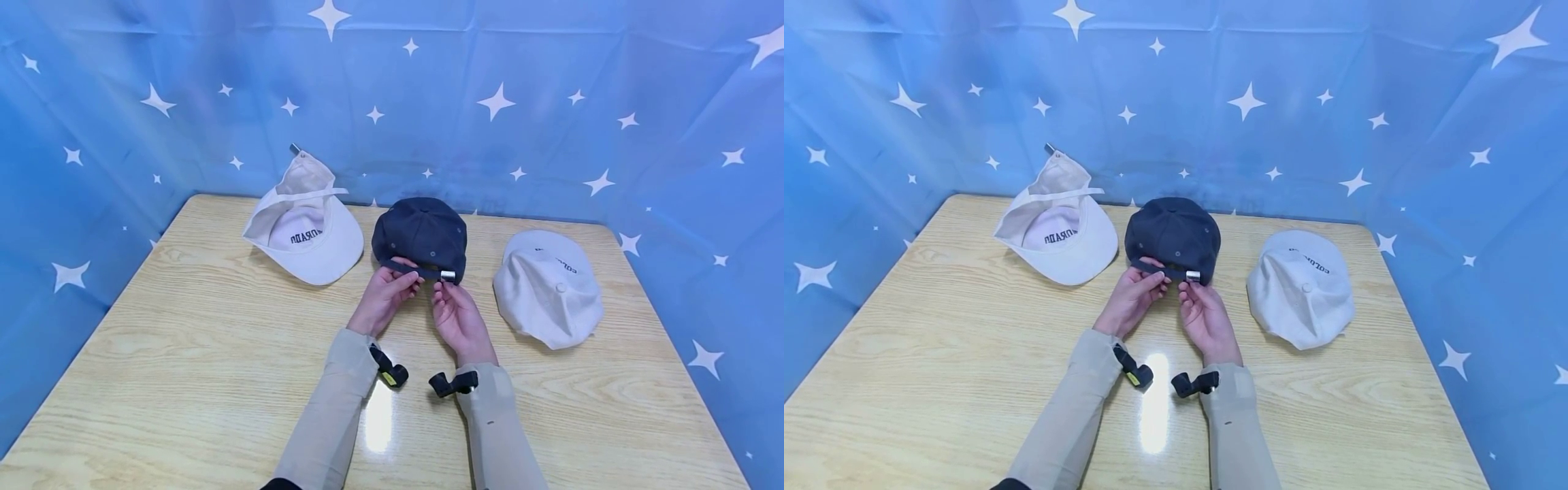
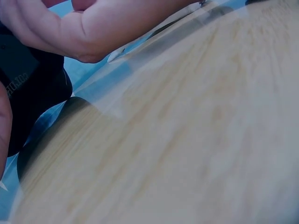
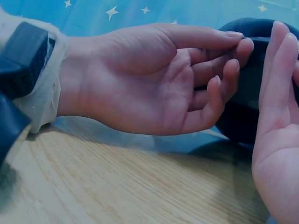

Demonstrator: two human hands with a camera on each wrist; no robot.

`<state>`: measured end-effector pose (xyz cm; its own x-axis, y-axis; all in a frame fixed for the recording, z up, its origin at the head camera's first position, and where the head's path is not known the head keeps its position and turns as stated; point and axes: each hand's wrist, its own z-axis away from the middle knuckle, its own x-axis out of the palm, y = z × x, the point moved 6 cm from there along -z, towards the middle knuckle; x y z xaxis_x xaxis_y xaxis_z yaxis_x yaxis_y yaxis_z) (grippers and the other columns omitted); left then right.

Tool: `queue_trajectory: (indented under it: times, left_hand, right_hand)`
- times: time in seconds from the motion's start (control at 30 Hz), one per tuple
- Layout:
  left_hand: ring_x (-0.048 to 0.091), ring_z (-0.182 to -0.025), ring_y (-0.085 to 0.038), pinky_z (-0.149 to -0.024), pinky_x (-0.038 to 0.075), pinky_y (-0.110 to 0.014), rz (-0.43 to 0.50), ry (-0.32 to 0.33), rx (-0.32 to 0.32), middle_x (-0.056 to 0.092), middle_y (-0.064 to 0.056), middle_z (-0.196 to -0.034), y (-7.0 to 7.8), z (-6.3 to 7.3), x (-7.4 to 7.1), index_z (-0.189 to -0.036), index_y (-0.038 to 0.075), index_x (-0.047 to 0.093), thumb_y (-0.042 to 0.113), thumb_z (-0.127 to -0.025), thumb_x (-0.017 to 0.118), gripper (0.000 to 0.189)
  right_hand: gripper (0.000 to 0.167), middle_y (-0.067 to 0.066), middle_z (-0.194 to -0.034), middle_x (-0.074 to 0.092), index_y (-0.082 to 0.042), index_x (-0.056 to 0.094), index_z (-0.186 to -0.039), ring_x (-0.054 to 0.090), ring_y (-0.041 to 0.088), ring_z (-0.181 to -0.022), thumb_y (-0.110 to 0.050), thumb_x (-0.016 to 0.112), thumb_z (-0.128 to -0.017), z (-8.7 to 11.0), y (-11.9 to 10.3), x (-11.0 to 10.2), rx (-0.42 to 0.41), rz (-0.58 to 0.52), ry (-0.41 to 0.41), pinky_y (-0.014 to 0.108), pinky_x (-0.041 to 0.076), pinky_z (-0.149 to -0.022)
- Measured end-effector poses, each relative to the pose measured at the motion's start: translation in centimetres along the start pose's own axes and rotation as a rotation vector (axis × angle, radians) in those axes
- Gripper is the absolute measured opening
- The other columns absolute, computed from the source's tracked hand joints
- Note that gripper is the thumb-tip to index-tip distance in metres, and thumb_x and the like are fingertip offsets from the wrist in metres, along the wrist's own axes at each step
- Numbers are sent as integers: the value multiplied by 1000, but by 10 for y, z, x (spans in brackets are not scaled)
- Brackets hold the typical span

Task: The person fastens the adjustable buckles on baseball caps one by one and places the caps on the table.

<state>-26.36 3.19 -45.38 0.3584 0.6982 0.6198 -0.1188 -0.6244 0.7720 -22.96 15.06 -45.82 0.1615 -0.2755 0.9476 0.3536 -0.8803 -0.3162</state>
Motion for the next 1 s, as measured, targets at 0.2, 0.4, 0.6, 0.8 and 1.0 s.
queue_trajectory:
  times: [0.2, 0.4, 0.6, 0.8, 1.0]
  left_hand:
    - [55, -76, -19, -65, 47, -24, -48, 9, -15, 60, -9, -86, -1, 0, 0, -95, 3, 56, 4, -86, 57, 9]
    - [53, -77, -19, -67, 46, -24, -81, 20, -33, 58, -5, -86, -1, 0, 2, -94, 1, 59, 8, -85, 61, 12]
    - [54, -74, -18, -66, 46, -24, -76, 50, -59, 60, -6, -82, -4, 0, 0, -88, 3, 60, 7, -86, 58, 5]
    - [54, -72, -17, -67, 46, -25, -86, 61, -83, 61, -7, -80, -6, 1, -1, -84, 5, 62, 9, -85, 60, 4]
    - [55, -69, -14, -67, 46, -25, -87, 60, -84, 60, -4, -81, -6, 1, -1, -84, 7, 63, 8, -85, 60, 3]
  right_hand:
    - [26, 13, -87, 66, 0, 58, -95, 63, 15, -74, -5, 33, -97, -1, 1, -1, -6, 59, 26, 17, 50, -63]
    - [25, 12, -88, 66, 2, 58, -95, 64, 14, -75, -3, 34, -96, -3, 1, -1, -21, 132, 43, 17, 50, -63]
    - [21, 10, -86, 66, 0, 57, -96, 63, 12, -74, -4, 37, -95, -4, 1, -4, -45, 211, 86, 16, 49, -63]
    - [21, 9, -84, 66, -1, 58, -94, 63, 13, -73, -5, 37, -96, -5, 2, -6, -50, 235, 82, 18, 50, -64]
    - [14, 9, -81, 64, -2, 56, -92, 62, 14, -71, -1, 43, -93, -4, 3, -6, -52, 241, 96, 20, 50, -64]
